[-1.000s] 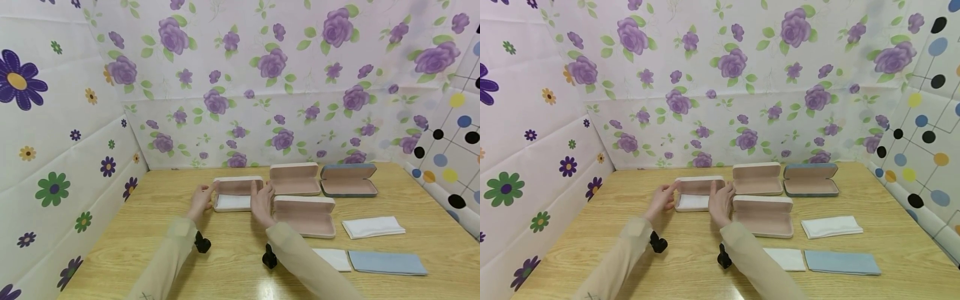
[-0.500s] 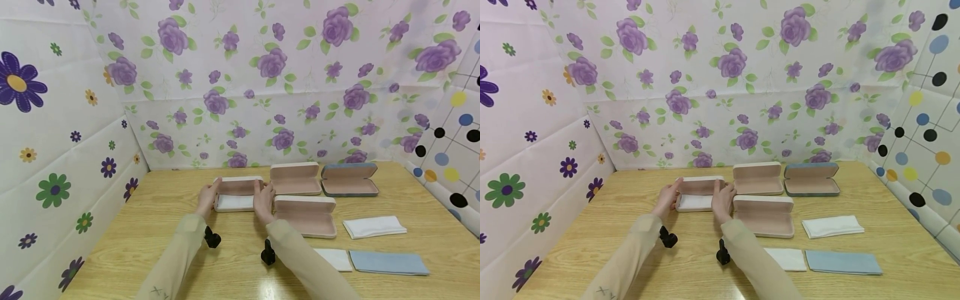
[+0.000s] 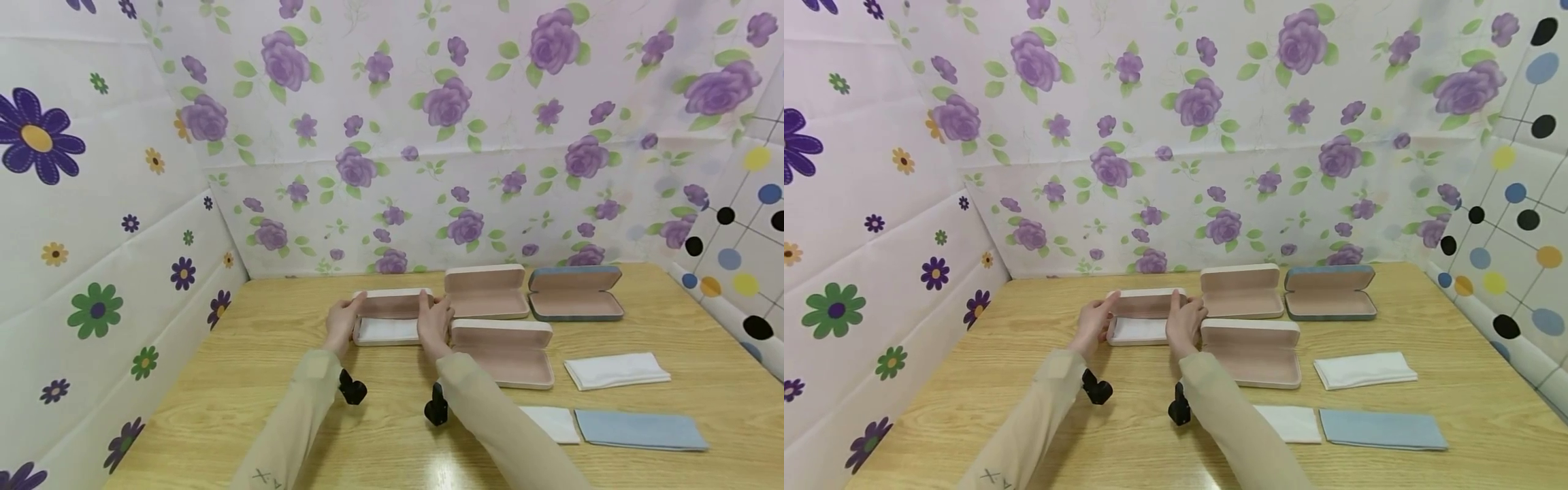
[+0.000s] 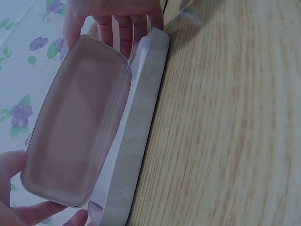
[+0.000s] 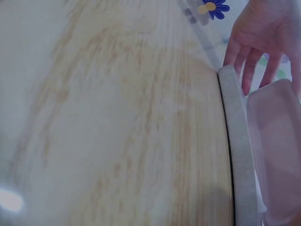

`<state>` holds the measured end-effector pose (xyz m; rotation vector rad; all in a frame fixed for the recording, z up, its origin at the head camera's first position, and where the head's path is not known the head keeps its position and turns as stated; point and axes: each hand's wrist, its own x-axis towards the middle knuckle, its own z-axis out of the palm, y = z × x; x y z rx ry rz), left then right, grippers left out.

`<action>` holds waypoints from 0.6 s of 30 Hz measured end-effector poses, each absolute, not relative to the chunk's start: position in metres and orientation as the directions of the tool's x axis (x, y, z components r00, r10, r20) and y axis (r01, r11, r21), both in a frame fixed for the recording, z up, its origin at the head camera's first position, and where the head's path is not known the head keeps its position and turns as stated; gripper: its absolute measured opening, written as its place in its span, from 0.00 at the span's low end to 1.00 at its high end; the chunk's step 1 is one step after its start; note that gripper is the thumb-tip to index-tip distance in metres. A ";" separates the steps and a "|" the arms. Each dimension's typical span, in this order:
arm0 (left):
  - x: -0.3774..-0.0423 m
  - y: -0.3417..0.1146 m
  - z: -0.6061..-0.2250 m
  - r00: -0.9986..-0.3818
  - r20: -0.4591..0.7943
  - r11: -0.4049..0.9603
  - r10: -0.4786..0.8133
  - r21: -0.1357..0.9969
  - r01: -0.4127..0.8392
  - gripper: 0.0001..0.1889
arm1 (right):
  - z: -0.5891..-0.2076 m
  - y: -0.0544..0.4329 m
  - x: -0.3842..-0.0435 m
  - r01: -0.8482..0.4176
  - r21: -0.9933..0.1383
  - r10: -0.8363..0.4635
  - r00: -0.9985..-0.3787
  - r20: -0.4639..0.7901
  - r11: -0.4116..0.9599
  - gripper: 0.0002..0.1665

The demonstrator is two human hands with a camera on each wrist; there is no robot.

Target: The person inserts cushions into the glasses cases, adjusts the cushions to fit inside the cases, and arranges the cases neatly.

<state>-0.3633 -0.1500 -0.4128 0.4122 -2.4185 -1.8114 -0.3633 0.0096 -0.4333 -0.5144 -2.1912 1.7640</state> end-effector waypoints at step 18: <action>-0.356 -0.142 -0.427 -0.936 -0.084 -0.024 -0.340 0.996 -0.081 0.33 | -0.433 0.010 -0.344 0.018 -0.988 0.423 -0.905 0.049 0.153 0.22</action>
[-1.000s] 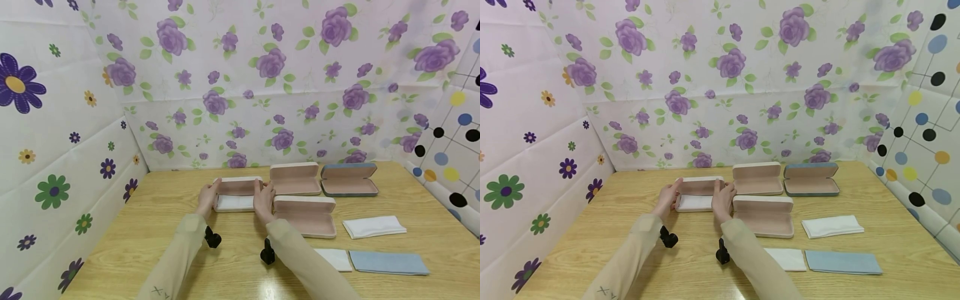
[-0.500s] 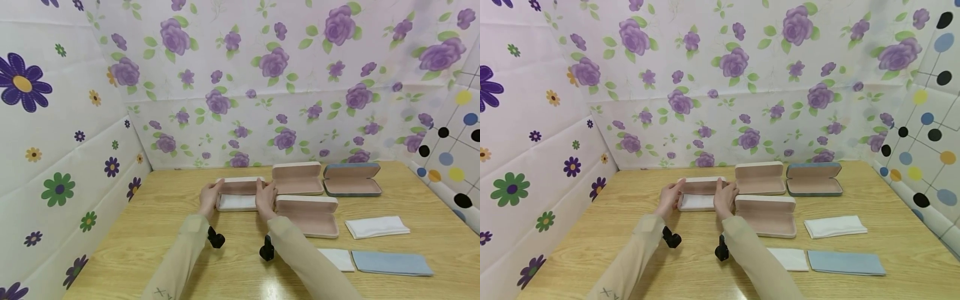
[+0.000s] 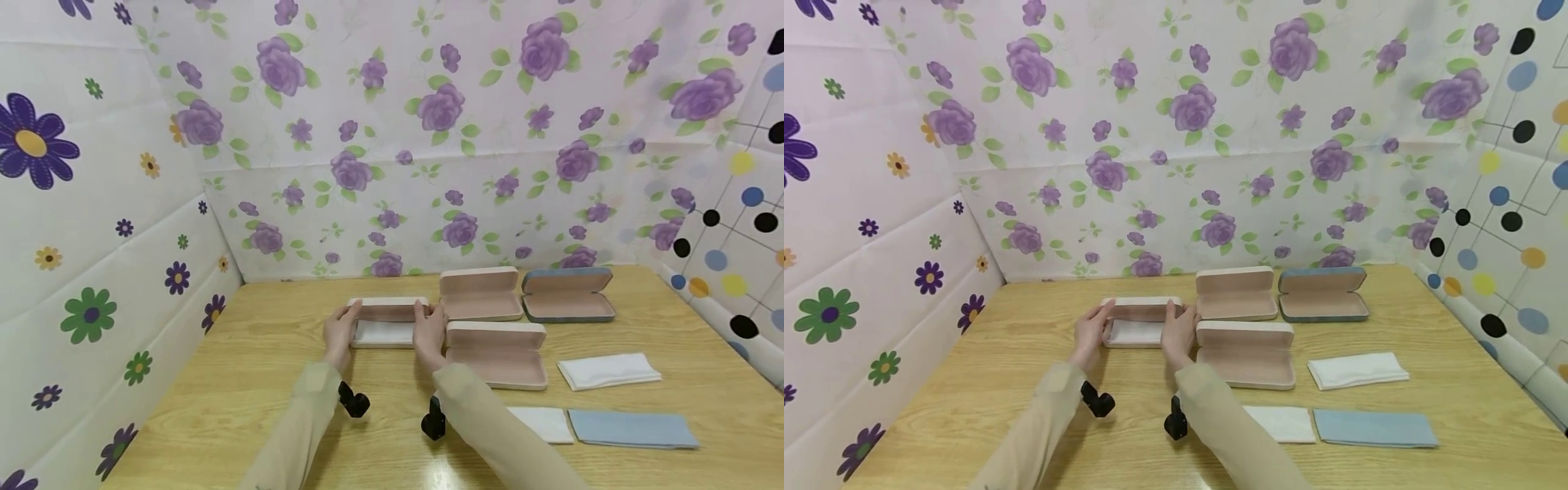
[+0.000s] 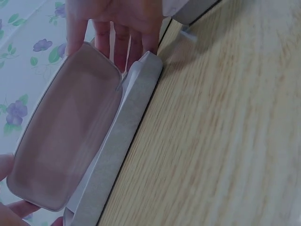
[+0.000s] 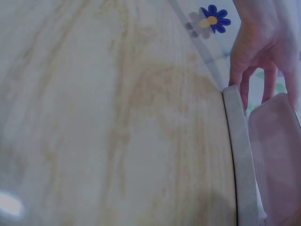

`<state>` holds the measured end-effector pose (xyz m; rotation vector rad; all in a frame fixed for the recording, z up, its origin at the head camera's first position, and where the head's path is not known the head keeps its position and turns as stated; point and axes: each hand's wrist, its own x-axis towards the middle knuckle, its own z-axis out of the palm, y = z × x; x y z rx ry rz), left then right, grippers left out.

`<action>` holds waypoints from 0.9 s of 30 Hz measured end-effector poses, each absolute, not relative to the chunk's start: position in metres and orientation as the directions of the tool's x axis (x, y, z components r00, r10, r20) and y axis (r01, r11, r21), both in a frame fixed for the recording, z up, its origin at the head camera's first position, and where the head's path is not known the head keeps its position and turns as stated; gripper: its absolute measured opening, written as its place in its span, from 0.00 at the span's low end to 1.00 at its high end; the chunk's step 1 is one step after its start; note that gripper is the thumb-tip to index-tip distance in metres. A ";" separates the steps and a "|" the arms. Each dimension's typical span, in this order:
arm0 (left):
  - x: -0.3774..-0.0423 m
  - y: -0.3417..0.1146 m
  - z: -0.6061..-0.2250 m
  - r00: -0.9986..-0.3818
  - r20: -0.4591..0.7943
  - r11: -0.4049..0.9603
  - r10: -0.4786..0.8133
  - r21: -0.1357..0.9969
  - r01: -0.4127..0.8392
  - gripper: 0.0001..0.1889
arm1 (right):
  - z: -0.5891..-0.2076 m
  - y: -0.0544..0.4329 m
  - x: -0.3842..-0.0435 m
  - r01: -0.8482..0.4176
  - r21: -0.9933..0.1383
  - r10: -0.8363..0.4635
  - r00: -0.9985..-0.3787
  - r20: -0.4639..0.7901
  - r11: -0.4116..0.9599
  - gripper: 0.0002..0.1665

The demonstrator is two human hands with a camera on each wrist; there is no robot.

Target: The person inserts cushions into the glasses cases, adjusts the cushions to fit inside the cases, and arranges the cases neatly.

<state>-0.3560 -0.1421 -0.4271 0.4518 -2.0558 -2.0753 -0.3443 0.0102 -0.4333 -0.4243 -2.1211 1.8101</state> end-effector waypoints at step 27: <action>-0.348 -0.152 -0.439 -0.970 -0.058 -0.244 -0.235 0.970 0.001 0.30 | -0.435 0.004 -0.332 -0.024 -0.997 0.479 -0.876 0.053 0.068 0.17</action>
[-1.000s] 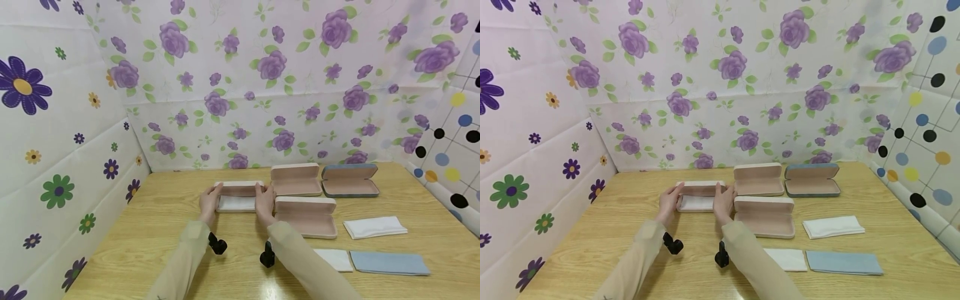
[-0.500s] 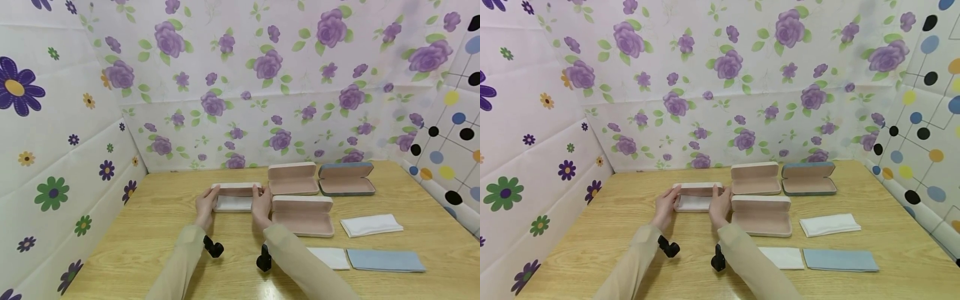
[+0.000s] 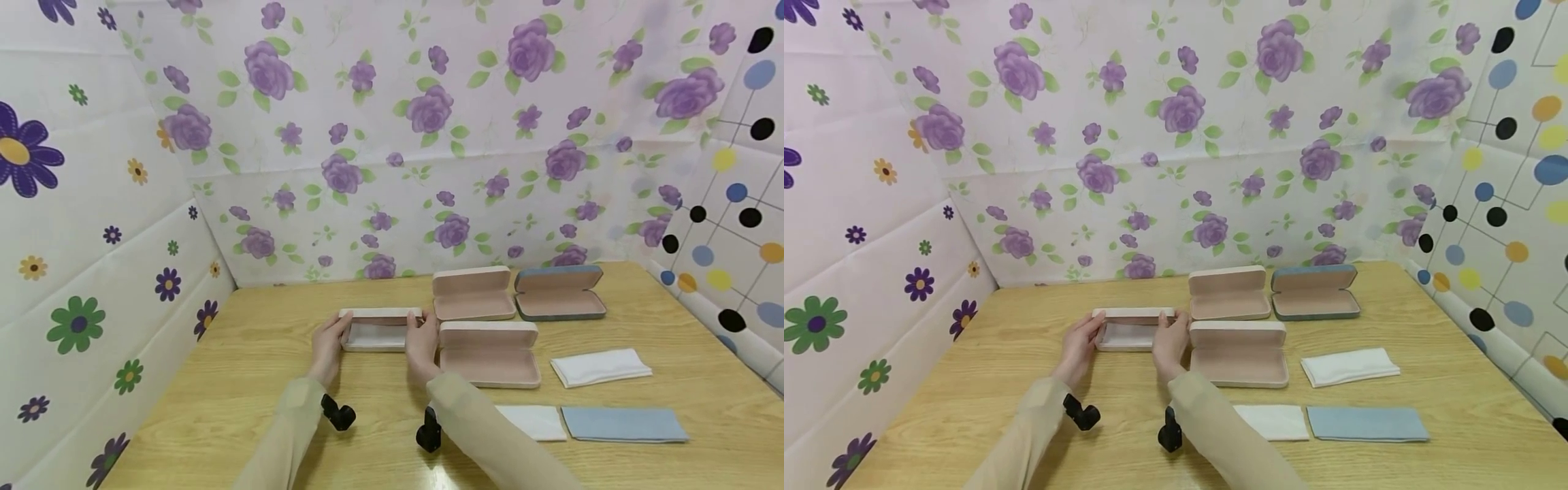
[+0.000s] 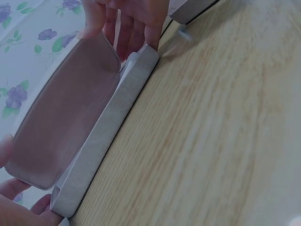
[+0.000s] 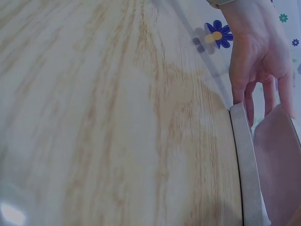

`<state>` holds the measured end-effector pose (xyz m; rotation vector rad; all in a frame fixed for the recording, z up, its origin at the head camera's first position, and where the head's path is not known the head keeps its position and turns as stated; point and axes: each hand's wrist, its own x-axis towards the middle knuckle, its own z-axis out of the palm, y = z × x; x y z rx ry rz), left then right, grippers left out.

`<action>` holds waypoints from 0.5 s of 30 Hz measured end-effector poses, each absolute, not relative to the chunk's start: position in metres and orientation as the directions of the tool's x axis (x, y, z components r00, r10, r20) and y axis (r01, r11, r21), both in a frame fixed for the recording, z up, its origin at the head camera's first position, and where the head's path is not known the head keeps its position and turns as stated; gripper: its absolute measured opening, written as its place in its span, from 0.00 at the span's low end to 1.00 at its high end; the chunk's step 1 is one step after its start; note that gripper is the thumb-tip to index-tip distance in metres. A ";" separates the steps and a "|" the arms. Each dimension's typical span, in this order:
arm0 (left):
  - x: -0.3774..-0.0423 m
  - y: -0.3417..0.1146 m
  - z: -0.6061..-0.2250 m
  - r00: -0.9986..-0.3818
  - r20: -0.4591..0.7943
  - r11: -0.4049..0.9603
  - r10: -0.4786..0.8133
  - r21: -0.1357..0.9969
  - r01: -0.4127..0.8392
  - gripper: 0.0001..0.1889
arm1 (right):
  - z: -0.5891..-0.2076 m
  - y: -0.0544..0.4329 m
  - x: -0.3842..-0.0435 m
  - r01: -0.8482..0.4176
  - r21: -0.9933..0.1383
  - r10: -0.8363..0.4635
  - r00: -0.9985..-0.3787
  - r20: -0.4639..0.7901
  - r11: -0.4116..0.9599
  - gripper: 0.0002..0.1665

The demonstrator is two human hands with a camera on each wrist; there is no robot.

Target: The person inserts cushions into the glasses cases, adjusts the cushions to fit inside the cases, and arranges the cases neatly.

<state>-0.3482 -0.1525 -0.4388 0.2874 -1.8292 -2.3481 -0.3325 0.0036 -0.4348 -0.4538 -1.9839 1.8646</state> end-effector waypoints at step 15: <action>-0.344 -0.155 -0.441 -0.969 -0.065 -0.221 -0.240 0.975 -0.010 0.26 | -0.437 0.004 -0.325 -0.056 -0.997 0.462 -0.884 0.071 0.046 0.17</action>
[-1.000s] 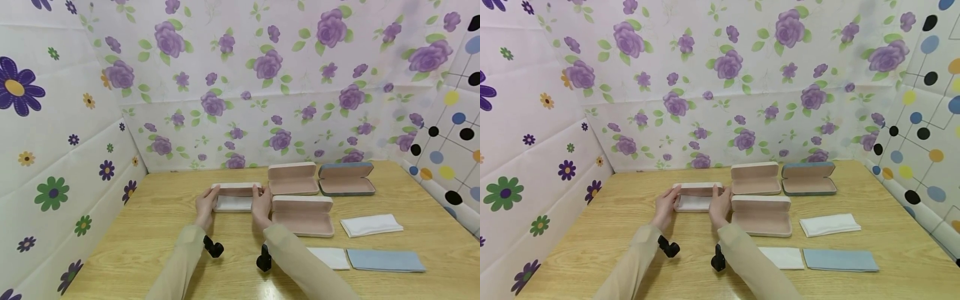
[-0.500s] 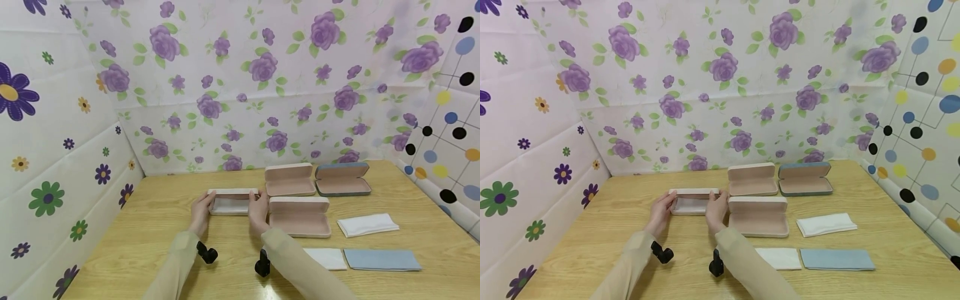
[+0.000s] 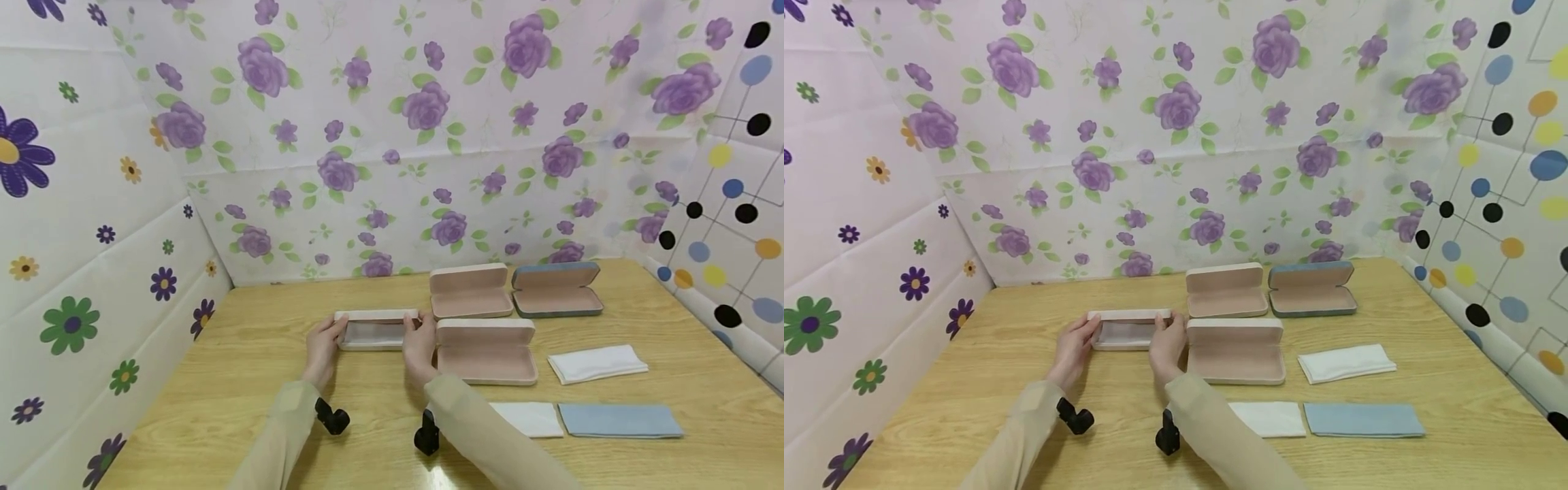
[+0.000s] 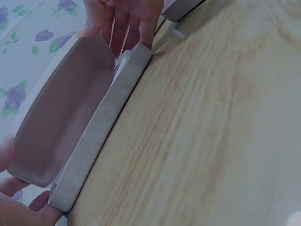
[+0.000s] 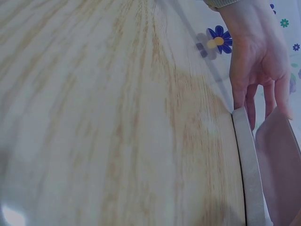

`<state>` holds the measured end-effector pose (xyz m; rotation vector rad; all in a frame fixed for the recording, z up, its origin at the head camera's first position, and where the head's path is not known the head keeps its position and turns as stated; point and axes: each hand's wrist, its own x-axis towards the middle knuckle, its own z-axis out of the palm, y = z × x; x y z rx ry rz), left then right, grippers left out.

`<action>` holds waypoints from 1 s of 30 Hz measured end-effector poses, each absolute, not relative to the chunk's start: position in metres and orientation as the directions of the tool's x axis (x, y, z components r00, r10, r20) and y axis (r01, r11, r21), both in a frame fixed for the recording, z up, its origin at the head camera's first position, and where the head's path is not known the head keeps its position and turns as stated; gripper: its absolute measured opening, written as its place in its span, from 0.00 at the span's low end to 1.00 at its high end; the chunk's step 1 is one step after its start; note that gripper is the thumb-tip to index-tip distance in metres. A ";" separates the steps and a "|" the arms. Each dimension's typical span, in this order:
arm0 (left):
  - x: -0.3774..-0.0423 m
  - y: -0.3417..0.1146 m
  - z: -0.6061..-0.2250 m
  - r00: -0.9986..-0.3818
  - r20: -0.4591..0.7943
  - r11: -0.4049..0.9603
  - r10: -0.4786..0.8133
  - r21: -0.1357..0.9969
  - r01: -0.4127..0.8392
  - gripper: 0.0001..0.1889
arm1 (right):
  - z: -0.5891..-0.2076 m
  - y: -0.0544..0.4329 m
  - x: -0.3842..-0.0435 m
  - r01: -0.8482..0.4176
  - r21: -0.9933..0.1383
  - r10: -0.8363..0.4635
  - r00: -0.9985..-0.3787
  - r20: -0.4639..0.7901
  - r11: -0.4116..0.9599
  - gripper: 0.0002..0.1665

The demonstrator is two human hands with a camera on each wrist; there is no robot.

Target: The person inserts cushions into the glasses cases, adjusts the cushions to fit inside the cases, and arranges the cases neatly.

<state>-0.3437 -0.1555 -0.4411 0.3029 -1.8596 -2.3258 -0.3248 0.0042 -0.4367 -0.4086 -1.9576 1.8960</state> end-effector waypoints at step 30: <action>-0.338 -0.164 -0.444 -0.970 -0.057 -0.140 -0.235 0.990 -0.024 0.23 | -0.441 0.011 -0.317 -0.093 -0.986 0.406 -0.903 0.142 0.139 0.12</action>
